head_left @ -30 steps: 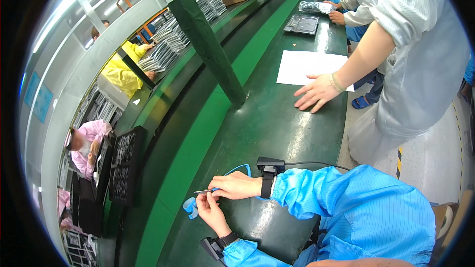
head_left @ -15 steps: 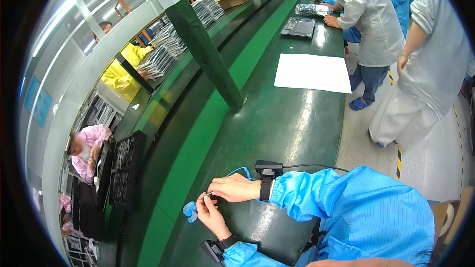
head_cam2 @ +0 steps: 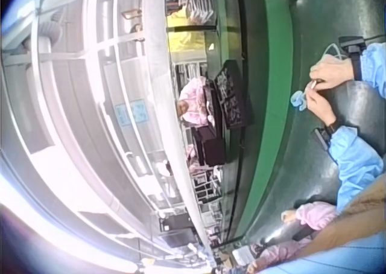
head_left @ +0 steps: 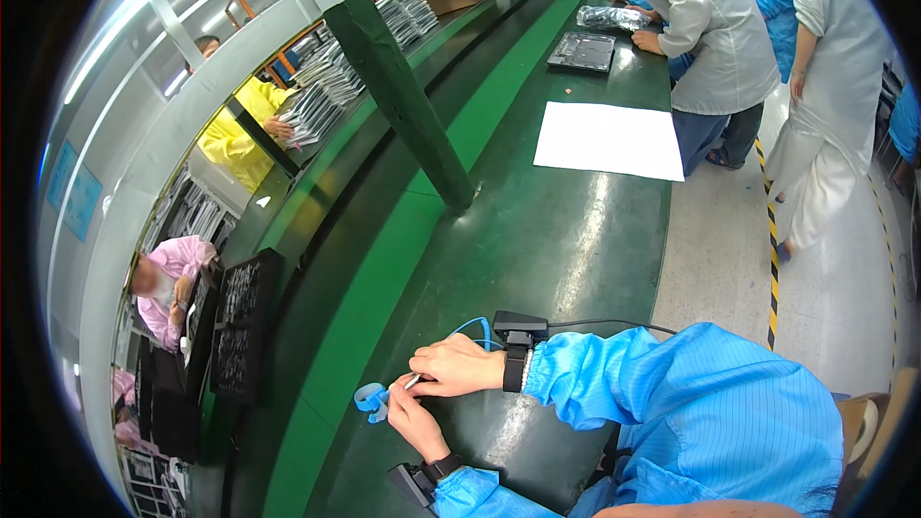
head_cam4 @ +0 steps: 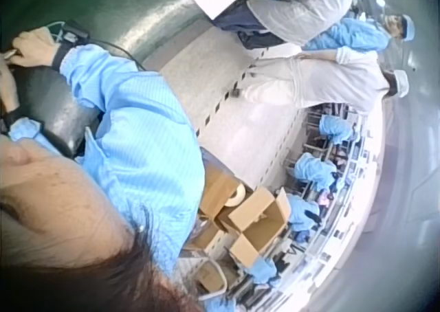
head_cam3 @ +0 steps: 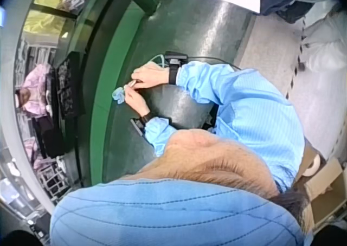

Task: Assembling small mechanical or electronic components on a production line.

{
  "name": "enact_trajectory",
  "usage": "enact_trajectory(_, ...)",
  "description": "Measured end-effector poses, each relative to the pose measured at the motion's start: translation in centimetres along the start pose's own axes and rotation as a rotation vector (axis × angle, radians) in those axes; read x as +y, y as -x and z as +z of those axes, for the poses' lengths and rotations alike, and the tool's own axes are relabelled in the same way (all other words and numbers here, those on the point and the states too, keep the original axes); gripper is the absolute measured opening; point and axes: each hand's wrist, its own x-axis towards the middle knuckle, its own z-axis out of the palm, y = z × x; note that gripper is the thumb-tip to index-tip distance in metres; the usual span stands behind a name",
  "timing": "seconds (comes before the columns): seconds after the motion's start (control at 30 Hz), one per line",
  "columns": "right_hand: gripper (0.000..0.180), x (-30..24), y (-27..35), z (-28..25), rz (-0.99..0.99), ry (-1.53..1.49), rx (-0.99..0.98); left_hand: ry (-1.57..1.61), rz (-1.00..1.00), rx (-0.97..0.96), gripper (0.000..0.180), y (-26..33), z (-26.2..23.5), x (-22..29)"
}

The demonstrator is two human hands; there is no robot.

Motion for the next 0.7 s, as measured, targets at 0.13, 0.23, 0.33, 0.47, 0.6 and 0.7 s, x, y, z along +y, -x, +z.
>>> enact_trajectory(0.13,0.033,0.1,0.1,0.2,0.001,0.012,-0.003,-0.005,-0.004,-0.002,0.049,0.0,-0.1,-0.4)
enact_trajectory(0.23,0.033,0.1,0.1,0.1,-0.002,0.021,-0.023,-0.009,0.004,-0.023,0.046,-0.1,-0.2,-1.0)
enact_trajectory(0.33,0.034,0.2,0.2,0.4,-0.016,0.002,-0.036,-0.026,0.030,-0.002,0.040,-0.1,0.0,-1.2)
enact_trajectory(0.47,0.030,0.3,0.3,0.6,-0.016,-0.024,-0.047,-0.086,0.034,0.057,0.038,-0.1,0.4,-0.5)
enact_trajectory(0.6,0.028,0.2,0.0,0.6,-0.096,-0.058,-0.019,-0.099,0.020,0.107,0.039,-0.2,0.5,-0.4)
enact_trajectory(0.7,0.025,0.7,0.2,1.4,-0.166,-0.039,-0.002,-0.133,0.013,0.106,0.039,-0.3,0.7,-0.3)
